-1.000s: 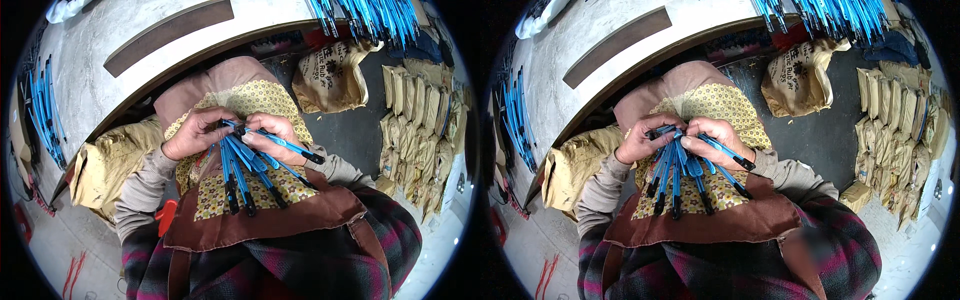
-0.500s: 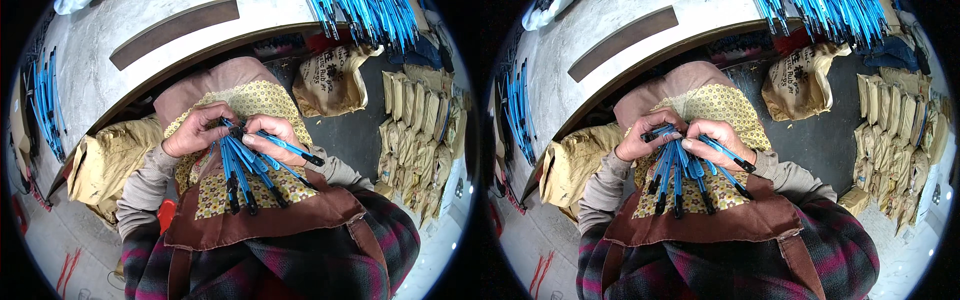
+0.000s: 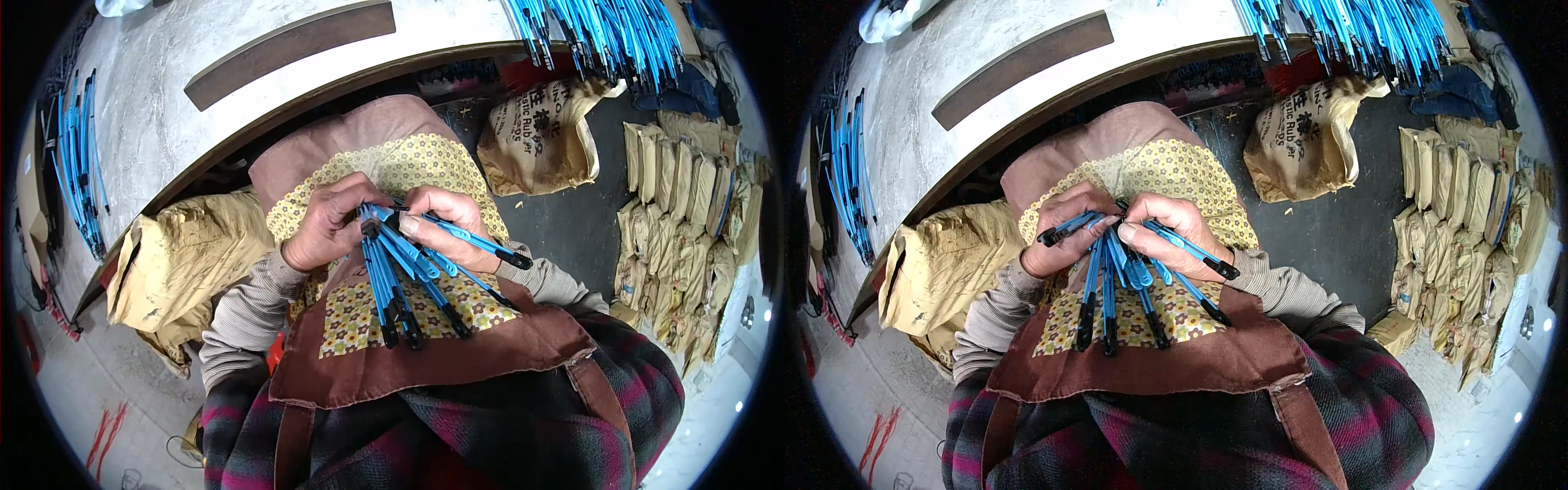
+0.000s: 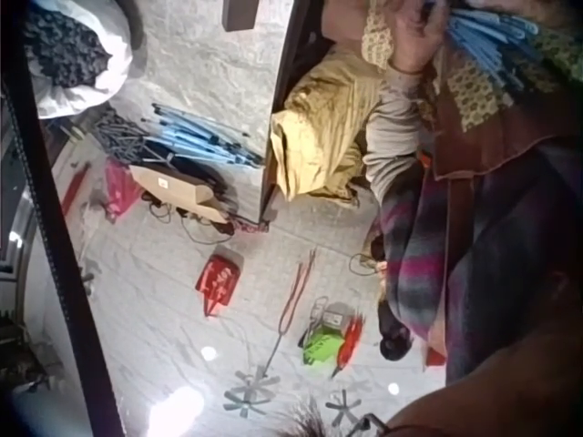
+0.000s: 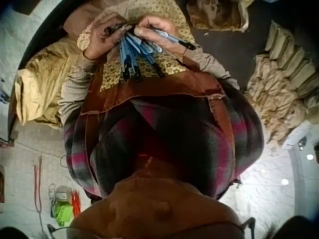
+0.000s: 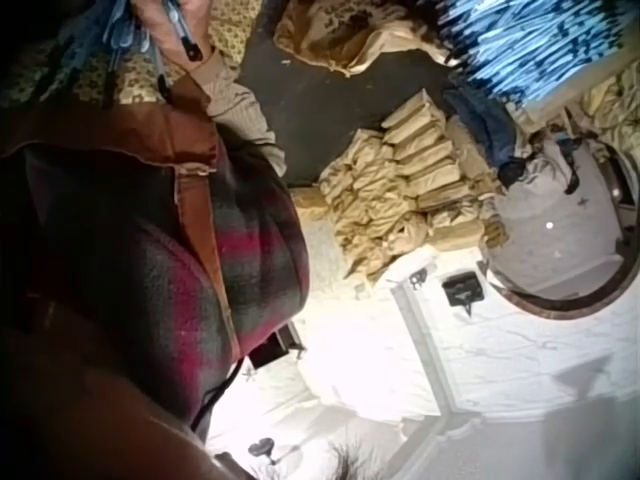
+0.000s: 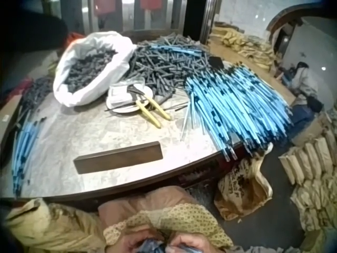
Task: Bundling and crimping blue electrical wires into a connector base using pliers.
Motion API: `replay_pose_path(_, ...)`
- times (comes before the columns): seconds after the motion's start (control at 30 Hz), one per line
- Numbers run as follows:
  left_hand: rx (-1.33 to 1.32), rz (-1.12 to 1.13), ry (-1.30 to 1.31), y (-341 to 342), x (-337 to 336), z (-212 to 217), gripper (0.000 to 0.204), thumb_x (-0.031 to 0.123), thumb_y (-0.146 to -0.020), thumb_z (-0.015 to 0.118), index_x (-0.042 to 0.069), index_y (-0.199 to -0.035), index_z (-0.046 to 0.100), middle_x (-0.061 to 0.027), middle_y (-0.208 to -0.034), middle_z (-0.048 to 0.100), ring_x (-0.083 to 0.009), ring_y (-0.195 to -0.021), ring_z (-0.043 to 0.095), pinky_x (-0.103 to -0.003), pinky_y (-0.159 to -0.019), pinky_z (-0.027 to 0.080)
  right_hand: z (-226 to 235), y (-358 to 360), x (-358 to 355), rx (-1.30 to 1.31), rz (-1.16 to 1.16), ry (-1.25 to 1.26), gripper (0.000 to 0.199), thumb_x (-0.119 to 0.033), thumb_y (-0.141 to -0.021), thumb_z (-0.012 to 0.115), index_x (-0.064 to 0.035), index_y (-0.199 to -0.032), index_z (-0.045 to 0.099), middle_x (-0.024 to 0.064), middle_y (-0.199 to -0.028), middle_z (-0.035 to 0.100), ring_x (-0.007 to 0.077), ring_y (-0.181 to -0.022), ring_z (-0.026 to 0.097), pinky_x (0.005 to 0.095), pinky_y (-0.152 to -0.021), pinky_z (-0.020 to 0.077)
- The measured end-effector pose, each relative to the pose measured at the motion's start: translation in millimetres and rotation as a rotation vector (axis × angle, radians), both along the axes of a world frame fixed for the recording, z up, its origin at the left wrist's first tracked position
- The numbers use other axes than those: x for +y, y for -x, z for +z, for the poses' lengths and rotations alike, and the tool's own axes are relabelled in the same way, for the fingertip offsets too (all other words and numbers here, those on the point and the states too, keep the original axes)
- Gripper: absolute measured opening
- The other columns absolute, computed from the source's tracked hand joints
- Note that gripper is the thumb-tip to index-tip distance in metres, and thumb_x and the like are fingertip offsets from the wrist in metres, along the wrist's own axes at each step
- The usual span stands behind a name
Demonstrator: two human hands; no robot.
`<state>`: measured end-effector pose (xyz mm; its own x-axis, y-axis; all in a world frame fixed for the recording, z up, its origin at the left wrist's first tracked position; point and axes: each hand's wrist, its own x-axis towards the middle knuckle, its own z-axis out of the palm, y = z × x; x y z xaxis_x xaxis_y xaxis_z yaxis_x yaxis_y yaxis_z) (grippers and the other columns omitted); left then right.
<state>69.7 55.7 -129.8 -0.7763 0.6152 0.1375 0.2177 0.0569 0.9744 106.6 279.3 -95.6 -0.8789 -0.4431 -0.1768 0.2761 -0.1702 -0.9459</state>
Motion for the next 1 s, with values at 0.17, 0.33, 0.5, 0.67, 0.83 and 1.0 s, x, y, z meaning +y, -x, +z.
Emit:
replay_pose_path(0.17,0.083,0.111,0.032,-14.2,5.7,0.3,0.009,0.007,-0.088,0.068,0.0,-0.094,0.067,-0.0107,-0.088,0.065,-0.0225,-0.075,0.06,-0.031,-0.069,0.049,-0.4,-0.8,1.2,0.018,0.002,0.003,0.006,-0.007,-0.095,0.062,-0.0053,-0.09,0.06,-0.0017,-0.075,0.056,0.007,-0.067,0.047,0.0207,-0.062,0.0399)
replay_pose_path(0.33,0.146,0.191,0.048,-23.5,9.8,3.0,0.01,0.006,-0.087,0.068,-0.001,-0.095,0.068,-0.0114,-0.089,0.066,-0.0233,-0.076,0.061,-0.032,-0.069,0.05,-0.5,-2.5,2.2,0.012,0.005,-0.015,0.006,-0.007,-0.095,0.062,-0.0054,-0.09,0.06,-0.0013,-0.075,0.056,0.0071,-0.067,0.047,0.0206,-0.062,0.0395)
replay_pose_path(0.5,0.213,0.243,0.047,-29.3,10.9,-2.1,0.012,0.006,-0.086,0.068,-0.001,-0.096,0.068,-0.0123,-0.091,0.066,-0.0242,-0.077,0.062,-0.032,-0.069,0.05,-0.4,-3.8,1.8,0.011,0.005,-0.016,0.006,-0.008,-0.095,0.062,-0.0054,-0.09,0.059,-0.001,-0.076,0.056,0.0073,-0.068,0.047,0.0206,-0.062,0.0393)
replay_pose_path(0.67,0.263,0.273,0.042,-33.9,11.7,-3.2,0.012,0.006,-0.086,0.067,-0.001,-0.097,0.068,-0.0131,-0.093,0.067,-0.0248,-0.078,0.062,-0.032,-0.071,0.051,-0.1,-4.6,2.3,-0.002,0.019,-0.006,0.007,-0.009,-0.095,0.062,-0.0054,-0.089,0.059,-0.0007,-0.078,0.056,0.0076,-0.068,0.047,0.0208,-0.062,0.0393)
replay_pose_path(0.83,0.145,0.212,0.045,-34.6,8.1,4.7,0.015,0.006,-0.087,0.066,-0.002,-0.1,0.069,-0.014,-0.096,0.068,-0.026,-0.08,0.063,-0.032,-0.074,0.051,-2.4,-6.3,1.9,-0.003,0.026,0.001,0.008,-0.01,-0.095,0.062,-0.0053,-0.089,0.059,-0.0006,-0.078,0.056,0.0078,-0.069,0.047,0.0211,-0.063,0.0394)
replay_pose_path(1.0,0.007,0.103,0.014,-30.1,0.3,19.2,0.022,0.0,-0.084,0.064,-0.003,-0.106,0.069,-0.0143,-0.1,0.068,-0.0267,-0.082,0.065,-0.032,-0.075,0.052,-1.5,-8.3,1.1,0.029,0.025,-0.02,0.009,-0.01,-0.095,0.062,-0.0049,-0.089,0.06,-0.0008,-0.078,0.057,0.0077,-0.069,0.048,0.0213,-0.063,0.0395)
